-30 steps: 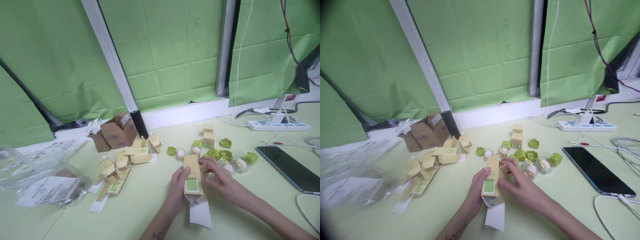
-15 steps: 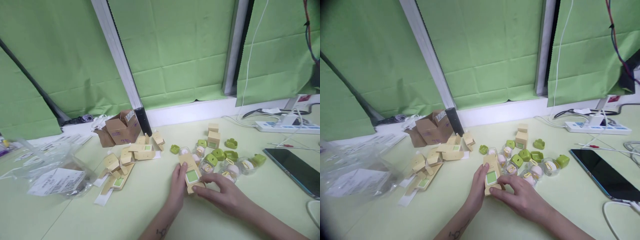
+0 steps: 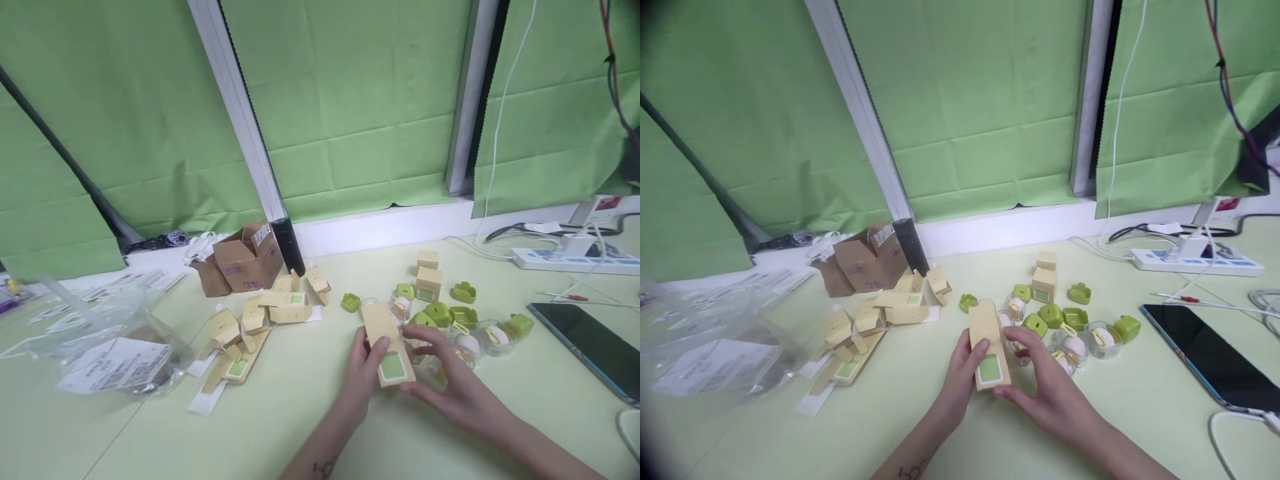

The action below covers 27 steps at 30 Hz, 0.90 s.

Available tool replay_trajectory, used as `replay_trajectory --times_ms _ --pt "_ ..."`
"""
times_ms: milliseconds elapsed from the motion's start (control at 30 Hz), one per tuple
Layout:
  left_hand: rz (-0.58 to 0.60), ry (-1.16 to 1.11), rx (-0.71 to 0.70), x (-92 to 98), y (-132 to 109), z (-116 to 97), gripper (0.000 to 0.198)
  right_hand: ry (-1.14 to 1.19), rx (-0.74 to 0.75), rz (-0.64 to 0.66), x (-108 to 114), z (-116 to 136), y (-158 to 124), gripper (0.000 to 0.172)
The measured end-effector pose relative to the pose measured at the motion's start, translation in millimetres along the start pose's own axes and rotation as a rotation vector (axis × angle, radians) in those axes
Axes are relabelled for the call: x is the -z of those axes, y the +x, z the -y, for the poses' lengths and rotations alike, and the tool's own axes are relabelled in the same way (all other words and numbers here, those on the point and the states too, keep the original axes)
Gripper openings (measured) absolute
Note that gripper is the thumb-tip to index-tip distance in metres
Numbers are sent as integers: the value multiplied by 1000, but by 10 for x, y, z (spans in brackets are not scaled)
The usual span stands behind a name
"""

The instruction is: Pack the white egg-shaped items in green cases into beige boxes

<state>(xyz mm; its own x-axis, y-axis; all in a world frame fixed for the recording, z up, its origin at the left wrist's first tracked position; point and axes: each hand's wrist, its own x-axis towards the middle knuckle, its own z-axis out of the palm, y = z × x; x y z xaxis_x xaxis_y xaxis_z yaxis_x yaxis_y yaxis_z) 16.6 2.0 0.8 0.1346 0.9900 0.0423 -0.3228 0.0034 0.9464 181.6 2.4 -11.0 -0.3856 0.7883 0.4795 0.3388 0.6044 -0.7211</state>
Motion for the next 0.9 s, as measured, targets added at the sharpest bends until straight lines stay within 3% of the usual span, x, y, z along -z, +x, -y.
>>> replay_trajectory --times_ms 67,167,233,400,533,600,733,900 --pt "74 85 -96 29 -2 18 51 131 -93 7 45 18 36 61" --pt "155 320 -151 81 -6 79 47 184 -164 -36 116 35 101 36" --pt "185 489 -149 105 -12 102 43 104 -150 -26 151 37 132 21" --pt "232 646 -167 123 -41 35 43 -51 -40 32 181 37 101 18" --pt "358 743 -249 142 -68 11 39 -66 32 52 148 31 35 16" --pt "366 748 -276 155 -77 57 39 -39 -21 48 122 24 34 17" --pt "284 616 -180 170 -67 183 48 69 -186 -74 75 -7 103 44" --pt "277 491 -85 164 -36 196 66 95 -192 51 79 -27 176 31"
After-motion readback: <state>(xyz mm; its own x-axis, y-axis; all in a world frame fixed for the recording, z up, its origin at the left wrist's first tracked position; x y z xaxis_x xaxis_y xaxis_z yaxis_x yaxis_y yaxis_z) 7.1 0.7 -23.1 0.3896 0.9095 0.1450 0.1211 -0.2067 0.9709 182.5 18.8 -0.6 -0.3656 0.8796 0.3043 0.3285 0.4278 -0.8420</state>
